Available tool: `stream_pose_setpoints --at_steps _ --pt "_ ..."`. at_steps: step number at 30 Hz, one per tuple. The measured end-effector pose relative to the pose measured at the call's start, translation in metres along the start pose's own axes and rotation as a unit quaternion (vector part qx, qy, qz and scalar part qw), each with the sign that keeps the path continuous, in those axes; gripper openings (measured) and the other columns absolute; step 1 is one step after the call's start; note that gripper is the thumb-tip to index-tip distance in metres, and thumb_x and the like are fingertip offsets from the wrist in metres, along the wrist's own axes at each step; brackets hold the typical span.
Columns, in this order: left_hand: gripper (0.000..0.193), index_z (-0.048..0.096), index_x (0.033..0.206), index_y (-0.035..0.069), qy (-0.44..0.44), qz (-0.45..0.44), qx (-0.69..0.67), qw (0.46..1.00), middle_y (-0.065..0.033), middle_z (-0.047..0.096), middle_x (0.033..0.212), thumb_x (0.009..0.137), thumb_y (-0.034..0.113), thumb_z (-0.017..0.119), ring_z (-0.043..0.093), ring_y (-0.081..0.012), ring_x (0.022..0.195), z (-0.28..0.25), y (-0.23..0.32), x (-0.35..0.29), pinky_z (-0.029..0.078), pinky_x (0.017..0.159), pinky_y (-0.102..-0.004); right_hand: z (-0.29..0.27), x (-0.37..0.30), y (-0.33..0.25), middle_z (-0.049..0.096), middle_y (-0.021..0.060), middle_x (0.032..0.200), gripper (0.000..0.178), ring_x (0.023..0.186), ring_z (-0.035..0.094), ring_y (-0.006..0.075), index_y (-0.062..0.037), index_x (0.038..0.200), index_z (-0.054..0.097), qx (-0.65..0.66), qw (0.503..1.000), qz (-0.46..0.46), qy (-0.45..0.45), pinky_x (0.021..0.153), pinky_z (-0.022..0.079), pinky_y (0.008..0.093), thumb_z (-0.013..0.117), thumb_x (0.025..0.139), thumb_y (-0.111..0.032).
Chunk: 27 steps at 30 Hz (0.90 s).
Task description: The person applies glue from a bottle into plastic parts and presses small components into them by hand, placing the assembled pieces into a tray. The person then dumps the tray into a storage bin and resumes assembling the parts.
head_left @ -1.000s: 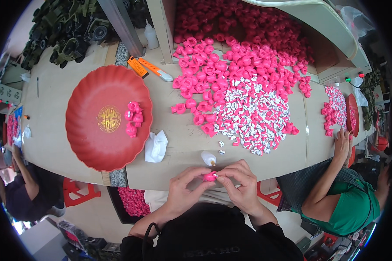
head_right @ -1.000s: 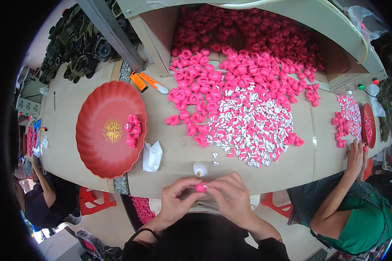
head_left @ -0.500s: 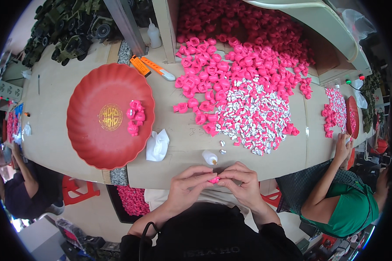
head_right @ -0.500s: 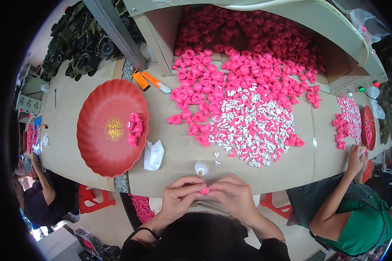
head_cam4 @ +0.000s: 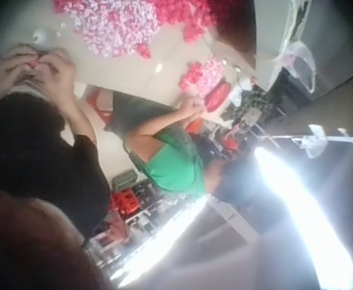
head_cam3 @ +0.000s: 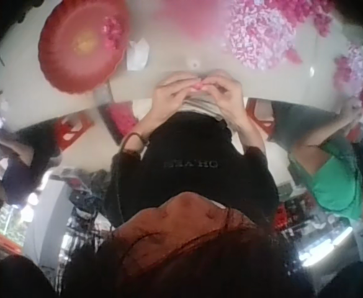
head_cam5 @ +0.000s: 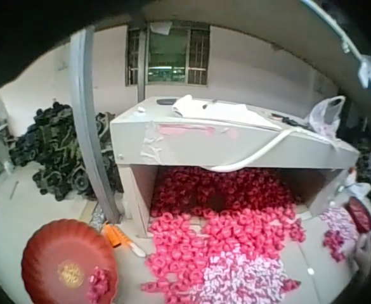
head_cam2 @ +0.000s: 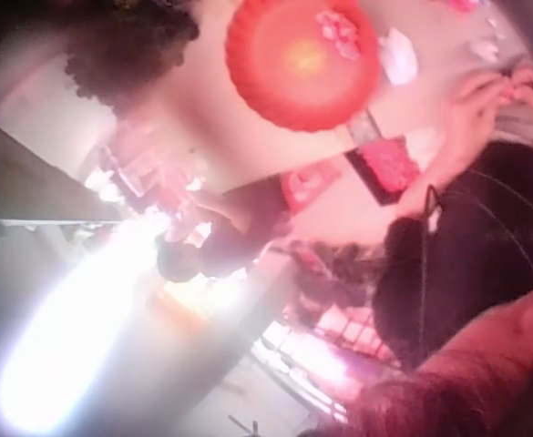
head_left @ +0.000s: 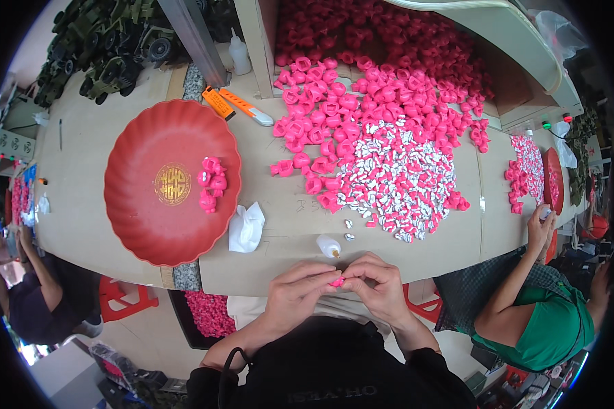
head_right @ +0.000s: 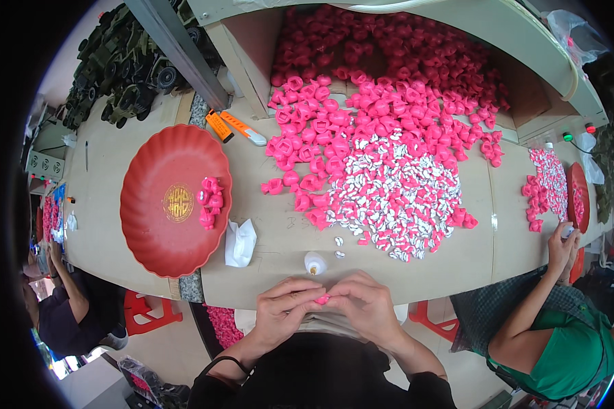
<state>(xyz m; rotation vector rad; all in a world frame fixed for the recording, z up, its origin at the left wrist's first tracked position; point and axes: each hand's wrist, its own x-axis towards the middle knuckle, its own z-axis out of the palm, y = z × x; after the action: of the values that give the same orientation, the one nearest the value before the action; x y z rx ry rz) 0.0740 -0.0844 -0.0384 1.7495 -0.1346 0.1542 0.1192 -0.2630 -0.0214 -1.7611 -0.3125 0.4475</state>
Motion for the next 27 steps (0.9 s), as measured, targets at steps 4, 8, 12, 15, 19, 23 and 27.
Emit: stream_pose_setpoints --at_steps 4,8,12,15,19,23,27 --pt "0.028 0.07 0.099 0.003 0.002 -0.003 0.003 1.0 -0.0106 0.066 0.097 0.073 -0.009 0.068 0.065 -0.0233 0.086 0.0 0.001 -0.001 0.054 0.071 -0.0302 0.001 0.0 -0.002 0.063 0.0075 0.082 0.012 0.078 0.058 0.019 -0.0002 0.085 0.067 0.007 1.0 0.009 0.0 0.07 0.046 0.0299 0.072 0.074 0.003" --pt "0.027 0.07 0.099 0.003 -0.001 -0.017 -0.006 1.0 -0.0106 0.066 0.097 0.074 -0.007 0.069 0.065 -0.0229 0.087 -0.002 0.001 -0.002 0.054 0.071 -0.03 0.003 0.0 0.003 0.063 0.0051 0.079 0.01 0.072 0.055 0.013 -0.0008 0.087 0.069 0.008 1.0 -0.011 0.007 0.062 0.043 0.0249 0.073 0.078 -0.003" --pt "0.027 0.07 0.099 0.003 -0.003 -0.023 -0.004 1.0 -0.0106 0.066 0.098 0.074 -0.006 0.07 0.065 -0.0227 0.087 -0.004 0.003 -0.002 0.054 0.072 -0.0298 0.004 0.0 0.003 0.063 0.005 0.078 0.01 0.072 0.055 0.0132 -0.0009 0.086 0.069 0.01 1.0 -0.017 0.009 0.061 0.042 0.0249 0.073 0.077 -0.003" --pt "0.026 0.07 0.099 0.003 -0.003 -0.027 -0.007 1.0 -0.0107 0.066 0.098 0.074 -0.005 0.07 0.065 -0.023 0.087 -0.005 0.002 -0.003 0.054 0.072 -0.03 0.006 -0.001 0.004 0.063 0.0048 0.076 0.01 0.071 0.055 0.013 -0.0012 0.086 0.07 0.006 1.0 -0.025 0.01 0.061 0.042 0.0248 0.073 0.076 -0.002" --pt "0.026 0.07 0.099 0.003 -0.01 -0.026 0.0 1.0 -0.0105 0.066 0.098 0.074 -0.005 0.07 0.065 -0.023 0.087 -0.011 0.002 -0.002 0.054 0.073 -0.0304 0.009 0.0 0.003 0.062 0.0048 0.074 0.012 0.07 0.054 0.0138 -0.0016 0.085 0.071 -0.004 0.999 -0.042 0.028 0.062 0.042 0.0265 0.074 0.073 -0.001" --pt "0.031 0.071 0.099 0.004 0.048 0.03 0.113 0.992 -0.0093 0.067 0.096 0.07 -0.005 0.073 0.065 -0.0233 0.087 -0.037 0.015 0.014 0.053 0.074 -0.0312 0.006 0.002 0.007 0.063 0.0059 0.078 0.022 0.072 0.054 0.0167 -0.0009 0.087 0.07 -0.055 0.991 -0.099 0.075 0.065 0.043 0.0292 0.078 0.067 -0.002" --pt "0.03 0.07 0.1 0.004 0.224 0.086 0.291 0.926 -0.009 0.066 0.092 0.071 -0.004 0.071 0.063 -0.0241 0.091 -0.071 0.025 0.056 0.049 0.079 -0.0321 0.012 0.017 0.0 0.064 0.0078 0.087 0.032 0.077 0.055 0.0202 -0.0006 0.092 0.068 -0.148 0.965 -0.144 0.164 0.068 0.044 0.0312 0.08 0.063 -0.003"
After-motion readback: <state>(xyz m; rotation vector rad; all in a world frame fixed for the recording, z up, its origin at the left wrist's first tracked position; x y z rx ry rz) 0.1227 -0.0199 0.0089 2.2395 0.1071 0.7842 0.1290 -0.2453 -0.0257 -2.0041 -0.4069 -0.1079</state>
